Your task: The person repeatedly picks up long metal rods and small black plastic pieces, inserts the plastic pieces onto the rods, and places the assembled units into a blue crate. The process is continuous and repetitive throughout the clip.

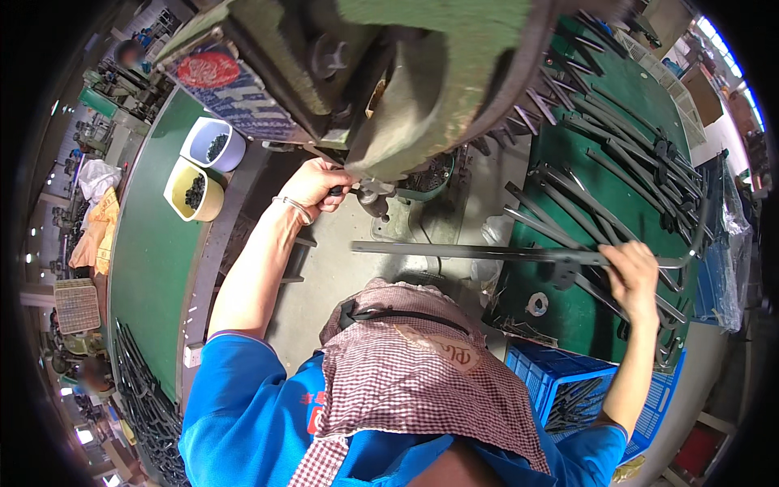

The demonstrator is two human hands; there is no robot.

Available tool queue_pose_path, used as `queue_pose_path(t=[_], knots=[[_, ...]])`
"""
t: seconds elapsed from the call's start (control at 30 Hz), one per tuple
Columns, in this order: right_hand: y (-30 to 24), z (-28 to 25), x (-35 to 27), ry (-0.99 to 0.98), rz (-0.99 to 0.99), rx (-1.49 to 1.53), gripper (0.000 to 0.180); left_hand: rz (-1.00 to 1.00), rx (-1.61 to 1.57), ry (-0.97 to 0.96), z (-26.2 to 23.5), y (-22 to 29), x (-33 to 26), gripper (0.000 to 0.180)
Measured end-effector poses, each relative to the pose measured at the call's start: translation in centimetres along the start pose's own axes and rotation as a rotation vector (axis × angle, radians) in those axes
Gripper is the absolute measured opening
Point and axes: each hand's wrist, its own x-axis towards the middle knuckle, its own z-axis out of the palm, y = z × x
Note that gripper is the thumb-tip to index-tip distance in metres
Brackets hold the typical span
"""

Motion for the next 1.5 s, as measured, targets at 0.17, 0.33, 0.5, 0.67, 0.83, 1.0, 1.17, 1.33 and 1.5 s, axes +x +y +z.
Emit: queue_pose_path(t=[0.17, 0.33, 0.5, 0.67, 0.83, 1.0, 1.17, 1.33, 1.5], knots=[[-7.1, 7.4, 6.2, 0.011, -0.073, 0.044, 0.032, 0.066, 0.484, 0.041, -1.3, 1.1, -5.1, 0.014], [-15.7, 15.8, 12.7, 0.007, -0.007, 0.15, 0.039, 0.512, 1.331, 0.342, -1.6, -1.9, -9.6, 0.042], [-19.5, 18.2, 17.3, 0.269, -0.025, 0.212, 0.038, 0.576, 1.381, 0.626, -6.0, -1.2, -8.4, 0.038], [-19.9, 18.1, 18.6, 0.101, 0.091, 0.036, 0.04, 0.692, 1.344, 0.552, -7.8, 0.4, -5.7, 0.035], [-20.2, 18.8, 18.8, 0.026, 0.217, 0.073, 0.049, 0.686, 1.331, 0.448, -9.1, 1.4, -3.9, 0.036], [-20.6, 18.7, 19.2, -0.053, 0.221, 0.119, 0.046, 0.68, 1.372, 0.363, -10.1, 1.5, -2.9, 0.035], [-20.2, 19.8, 18.9, 0.022, 0.142, 0.048, 0.039, 0.598, 1.359, 0.303, -10.4, 1.1, -3.4, 0.034], [-19.9, 19.1, 19.3, 0.043, 0.206, 0.06, 0.042, 0.714, 1.356, 0.358, -9.7, 2.3, -3.3, 0.035], [-19.2, 21.9, 18.3, -0.009, 0.186, -0.016, 0.044, 0.604, 1.378, 0.263, -10.4, 1.0, -2.1, 0.035]])
